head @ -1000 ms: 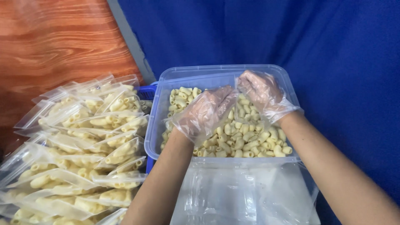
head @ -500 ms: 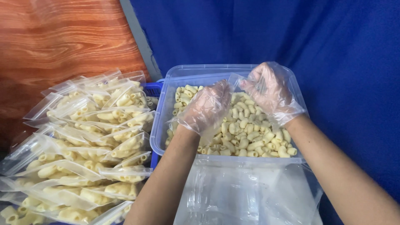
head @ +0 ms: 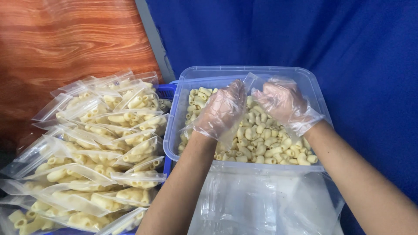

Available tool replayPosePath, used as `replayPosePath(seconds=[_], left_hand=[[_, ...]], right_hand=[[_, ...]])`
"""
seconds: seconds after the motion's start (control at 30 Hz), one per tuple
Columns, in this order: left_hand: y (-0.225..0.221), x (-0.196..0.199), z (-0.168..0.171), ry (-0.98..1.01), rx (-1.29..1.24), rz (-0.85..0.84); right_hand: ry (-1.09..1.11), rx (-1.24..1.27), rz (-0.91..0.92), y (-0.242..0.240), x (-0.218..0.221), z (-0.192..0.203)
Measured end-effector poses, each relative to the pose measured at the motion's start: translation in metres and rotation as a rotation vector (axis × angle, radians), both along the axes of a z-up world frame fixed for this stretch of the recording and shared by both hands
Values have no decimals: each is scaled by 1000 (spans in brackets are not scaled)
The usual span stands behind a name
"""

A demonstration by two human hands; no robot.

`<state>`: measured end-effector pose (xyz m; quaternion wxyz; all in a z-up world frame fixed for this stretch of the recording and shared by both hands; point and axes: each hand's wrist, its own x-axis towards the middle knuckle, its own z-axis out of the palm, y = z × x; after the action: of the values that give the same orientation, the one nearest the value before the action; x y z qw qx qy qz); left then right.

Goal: The person scoops macaroni pasta from a large plastic container into small clear plastic bags using gloved hands. The filled bags are then placed into a blue basket next to the container.

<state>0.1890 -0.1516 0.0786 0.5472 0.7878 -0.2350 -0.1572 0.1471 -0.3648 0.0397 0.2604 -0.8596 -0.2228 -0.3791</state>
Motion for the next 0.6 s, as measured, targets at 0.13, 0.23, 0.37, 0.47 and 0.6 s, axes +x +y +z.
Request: replayPosePath(seconds=[0.13,0.23,0.37,0.47,0.6], left_hand=[[-2,3,-8,130,-32,60],[-17,33,-57,-136,170,32],[-9,29,-44,-412,373,-34],[-39,72,-117,-431,364,-29],[-72,113,-187,-454,354,-29]], right_hand=[[515,729,471,-52,39,-83],[619,739,410,-37,27,-65],[344,101,-23,-12,5,-27],[366,90,-36,-4,-8,-9],[406,112,-39,7,-14,-2]])
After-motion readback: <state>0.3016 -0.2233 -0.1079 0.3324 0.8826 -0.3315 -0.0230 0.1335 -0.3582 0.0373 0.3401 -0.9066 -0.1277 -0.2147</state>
